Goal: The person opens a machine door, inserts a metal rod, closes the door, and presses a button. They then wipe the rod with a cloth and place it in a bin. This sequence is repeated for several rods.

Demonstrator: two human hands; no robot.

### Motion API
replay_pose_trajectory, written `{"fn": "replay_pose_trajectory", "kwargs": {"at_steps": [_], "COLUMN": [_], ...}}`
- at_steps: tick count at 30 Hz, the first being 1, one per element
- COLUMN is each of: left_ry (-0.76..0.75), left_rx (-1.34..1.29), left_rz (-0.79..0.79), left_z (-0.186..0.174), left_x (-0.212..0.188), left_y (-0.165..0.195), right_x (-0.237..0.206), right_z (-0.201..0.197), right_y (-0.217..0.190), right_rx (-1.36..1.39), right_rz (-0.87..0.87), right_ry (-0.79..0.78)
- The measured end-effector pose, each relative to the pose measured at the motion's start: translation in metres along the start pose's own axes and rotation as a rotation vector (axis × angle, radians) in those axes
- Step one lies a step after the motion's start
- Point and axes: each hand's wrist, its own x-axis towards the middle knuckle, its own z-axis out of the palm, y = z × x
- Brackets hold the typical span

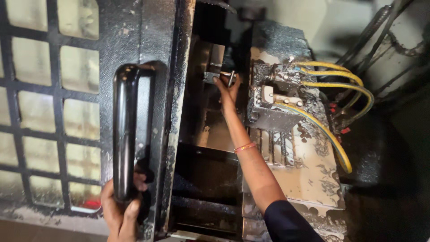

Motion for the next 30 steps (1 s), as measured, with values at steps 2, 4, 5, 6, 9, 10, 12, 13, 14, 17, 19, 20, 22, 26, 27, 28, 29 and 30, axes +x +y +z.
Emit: {"fn": "replay_pose_trajectory", "kwargs": {"at_steps": [2,4,5,6,9,10,12,13,14,17,19,20,22,26,27,28,29,30], "left_ry": [0.052,-0.001,-0.027,-0.092,-0.191,-0.161,-0.110,-0.089,-0.066,0.053,-0.025,-0.064,-0.101,-0.138,-0.141,-0.143,-0.141,-0.138], "left_rx": [-0.066,-0.006,0.021,0.073,0.181,0.188,0.206,0.220,0.235,0.266,0.280,0.287,0.289,0.317,0.311,0.305,0.298,0.273], "left_rz": [0.012,0.104,0.153,0.139,0.087,0.068,0.045,0.047,0.052,0.025,0.037,0.047,0.079,0.134,0.138,0.140,0.142,0.149], "left_z": [0.001,-0.008,-0.014,-0.024,-0.038,-0.035,-0.025,-0.020,-0.014,0.011,0.013,0.012,0.013,0.015,0.016,0.017,0.019,0.019], "left_x": [-0.009,-0.007,-0.003,0.002,0.005,0.002,-0.005,-0.006,-0.005,-0.011,-0.001,0.004,0.012,0.021,0.022,0.022,0.023,0.024], "left_y": [-0.010,-0.027,-0.037,-0.044,-0.057,-0.057,-0.051,-0.046,-0.041,-0.016,-0.004,0.002,0.012,0.027,0.031,0.034,0.037,0.039], "right_x": [0.004,0.010,0.013,0.016,0.022,0.023,0.024,0.023,0.023,0.018,0.012,0.009,0.001,-0.026,-0.036,-0.046,-0.055,-0.064], "right_z": [-0.004,-0.008,-0.010,-0.012,-0.019,-0.020,-0.022,-0.021,-0.021,-0.016,-0.013,-0.011,-0.009,-0.010,-0.012,-0.014,-0.017,-0.017], "right_y": [0.007,0.015,0.019,0.023,0.030,0.030,0.027,0.023,0.019,0.002,-0.011,-0.016,-0.025,-0.029,-0.028,-0.026,-0.025,-0.024], "right_rx": [-0.009,-0.006,-0.006,-0.007,-0.066,-0.091,-0.075,-0.063,-0.068,-0.087,-0.106,-0.131,-0.173,-0.129,-0.146,-0.166,-0.204,-0.238], "right_rz": [0.011,0.007,-0.016,-0.037,-0.027,-0.016,-0.011,-0.009,0.002,0.050,0.091,0.121,0.176,-0.007,-0.076,-0.143,-0.185,-0.227], "right_ry": [-0.007,-0.023,-0.027,-0.031,-0.031,-0.030,-0.035,-0.042,-0.042,-0.042,-0.043,-0.041,-0.039,-0.073,-0.073,-0.075,-0.061,-0.048]}}
